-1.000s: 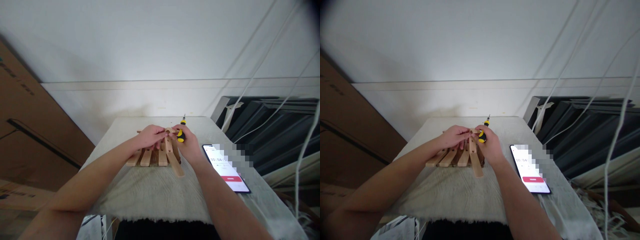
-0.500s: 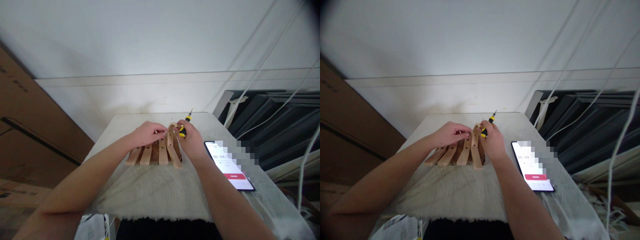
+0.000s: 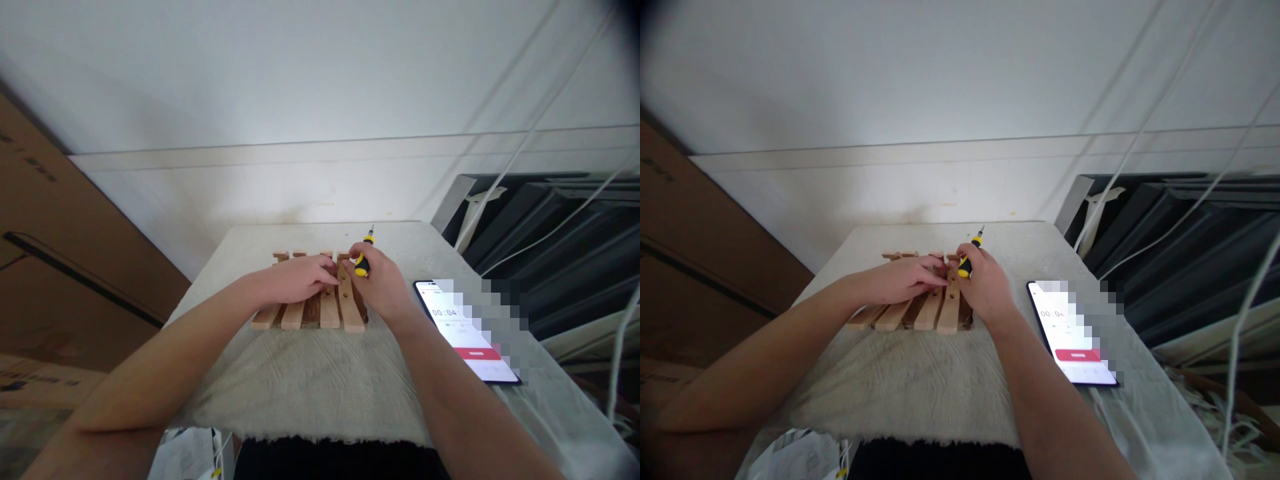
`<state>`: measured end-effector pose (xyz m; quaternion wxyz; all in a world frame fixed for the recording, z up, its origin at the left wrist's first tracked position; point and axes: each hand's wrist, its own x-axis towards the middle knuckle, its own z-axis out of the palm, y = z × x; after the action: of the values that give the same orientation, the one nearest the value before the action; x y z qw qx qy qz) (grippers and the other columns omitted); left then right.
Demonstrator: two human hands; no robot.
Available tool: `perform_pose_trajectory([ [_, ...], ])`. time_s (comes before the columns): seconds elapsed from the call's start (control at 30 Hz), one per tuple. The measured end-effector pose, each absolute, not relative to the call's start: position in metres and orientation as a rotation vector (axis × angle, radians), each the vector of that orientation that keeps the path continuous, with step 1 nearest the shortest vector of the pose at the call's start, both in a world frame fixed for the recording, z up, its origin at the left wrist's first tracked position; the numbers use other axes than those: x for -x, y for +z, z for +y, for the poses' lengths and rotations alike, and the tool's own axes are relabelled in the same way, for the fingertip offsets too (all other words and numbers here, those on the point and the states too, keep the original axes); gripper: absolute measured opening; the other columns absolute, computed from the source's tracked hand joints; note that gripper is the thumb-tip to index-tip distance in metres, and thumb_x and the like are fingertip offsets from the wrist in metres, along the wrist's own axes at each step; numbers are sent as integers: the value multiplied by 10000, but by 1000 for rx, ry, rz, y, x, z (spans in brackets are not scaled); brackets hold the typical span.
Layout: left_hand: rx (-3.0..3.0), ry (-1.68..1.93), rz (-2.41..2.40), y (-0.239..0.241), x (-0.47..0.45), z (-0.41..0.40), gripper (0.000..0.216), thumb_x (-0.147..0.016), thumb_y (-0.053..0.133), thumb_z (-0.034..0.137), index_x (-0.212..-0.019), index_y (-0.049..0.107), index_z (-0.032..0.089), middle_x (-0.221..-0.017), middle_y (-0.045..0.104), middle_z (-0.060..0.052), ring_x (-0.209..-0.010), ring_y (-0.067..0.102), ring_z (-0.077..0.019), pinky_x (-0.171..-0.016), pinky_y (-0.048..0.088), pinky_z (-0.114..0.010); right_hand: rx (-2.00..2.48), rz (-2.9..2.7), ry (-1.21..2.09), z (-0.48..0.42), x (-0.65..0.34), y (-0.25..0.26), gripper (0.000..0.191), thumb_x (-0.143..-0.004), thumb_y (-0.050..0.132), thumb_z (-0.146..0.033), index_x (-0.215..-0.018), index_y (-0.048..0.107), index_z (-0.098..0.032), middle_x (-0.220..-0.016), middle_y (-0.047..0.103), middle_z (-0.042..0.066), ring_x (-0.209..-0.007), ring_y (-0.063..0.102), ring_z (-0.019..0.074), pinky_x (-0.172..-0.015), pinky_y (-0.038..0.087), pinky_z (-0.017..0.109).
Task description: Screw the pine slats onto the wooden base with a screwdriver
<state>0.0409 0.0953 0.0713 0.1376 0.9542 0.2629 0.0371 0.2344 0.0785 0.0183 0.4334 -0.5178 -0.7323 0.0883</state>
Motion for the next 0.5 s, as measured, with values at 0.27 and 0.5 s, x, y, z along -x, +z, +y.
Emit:
perform_pose_trajectory([
  [0.27,-2682,101,618,74,-37,98,404,-911,421,51,-1123,703,249,-1323,598,-38,-1232,541,-159,-1087,386,-316,1326,-1763,340,77,-233,23,171,-837,572,-314,-982,592,-226,-989,698,83,-891,657,242,-793,478,377],
  [0.5,-2638,115,730,71,-38,98,359,-943,417,113,-1195,655,206,-1341,601,-63,-1243,553,-167,-1081,392,-313,1322,-1787,305,76,-232,21,180,-835,565,-299,-993,597,-218,-977,698,87,-870,660,231,-773,476,358],
])
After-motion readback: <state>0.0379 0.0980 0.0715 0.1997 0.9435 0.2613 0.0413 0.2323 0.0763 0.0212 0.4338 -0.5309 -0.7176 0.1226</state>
